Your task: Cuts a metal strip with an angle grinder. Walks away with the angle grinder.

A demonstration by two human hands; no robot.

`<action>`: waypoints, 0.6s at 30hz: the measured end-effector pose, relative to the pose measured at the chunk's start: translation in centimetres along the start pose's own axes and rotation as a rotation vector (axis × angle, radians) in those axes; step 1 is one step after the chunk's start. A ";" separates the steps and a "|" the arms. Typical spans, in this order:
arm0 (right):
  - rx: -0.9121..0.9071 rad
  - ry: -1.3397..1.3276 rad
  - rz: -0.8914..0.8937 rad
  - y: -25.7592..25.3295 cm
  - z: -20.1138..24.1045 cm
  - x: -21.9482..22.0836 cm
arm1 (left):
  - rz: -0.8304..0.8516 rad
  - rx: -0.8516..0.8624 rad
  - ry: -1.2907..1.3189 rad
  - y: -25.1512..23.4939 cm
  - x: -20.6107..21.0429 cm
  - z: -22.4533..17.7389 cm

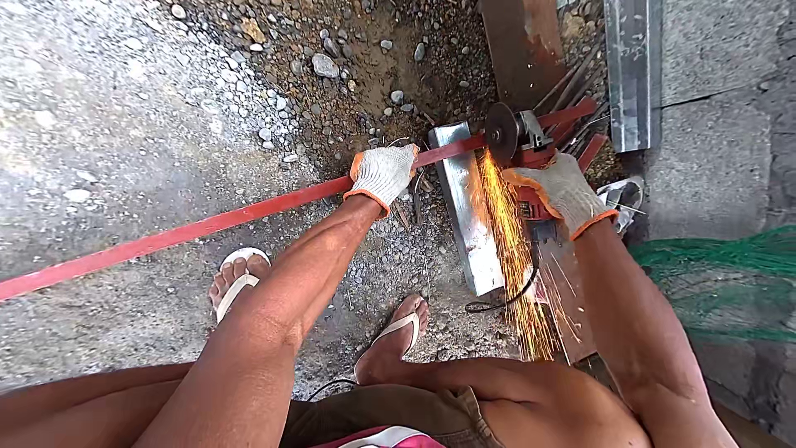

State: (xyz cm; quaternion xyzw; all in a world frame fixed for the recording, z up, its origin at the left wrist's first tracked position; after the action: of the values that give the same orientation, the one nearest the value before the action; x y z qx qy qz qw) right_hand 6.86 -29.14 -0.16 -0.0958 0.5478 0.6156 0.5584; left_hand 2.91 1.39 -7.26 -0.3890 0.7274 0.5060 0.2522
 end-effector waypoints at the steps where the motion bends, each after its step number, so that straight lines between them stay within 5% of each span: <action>1: 0.000 0.006 0.003 -0.1 0.1 0.0 | 0.001 0.001 0.000 0.0 -0.1 0.0; 18: 0.140 0.044 0.006 1.7 1.5 -0.7 | 0.006 -0.006 0.010 0.1 -0.2 -0.1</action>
State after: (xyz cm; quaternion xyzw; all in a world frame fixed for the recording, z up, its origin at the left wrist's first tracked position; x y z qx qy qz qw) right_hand 6.54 -27.98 1.94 -0.0684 0.6018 0.5754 0.5496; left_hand 3.01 1.37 -7.00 -0.3901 0.7282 0.5070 0.2460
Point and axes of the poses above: each hand's wrist, its own y-axis away from the middle knuckle, its own x-axis out of the palm, z = x × y, the point moved 7 cm from there along -y, towards the middle knuckle, and after that the axes turned 3 degrees about x, right-handed, at the moved point
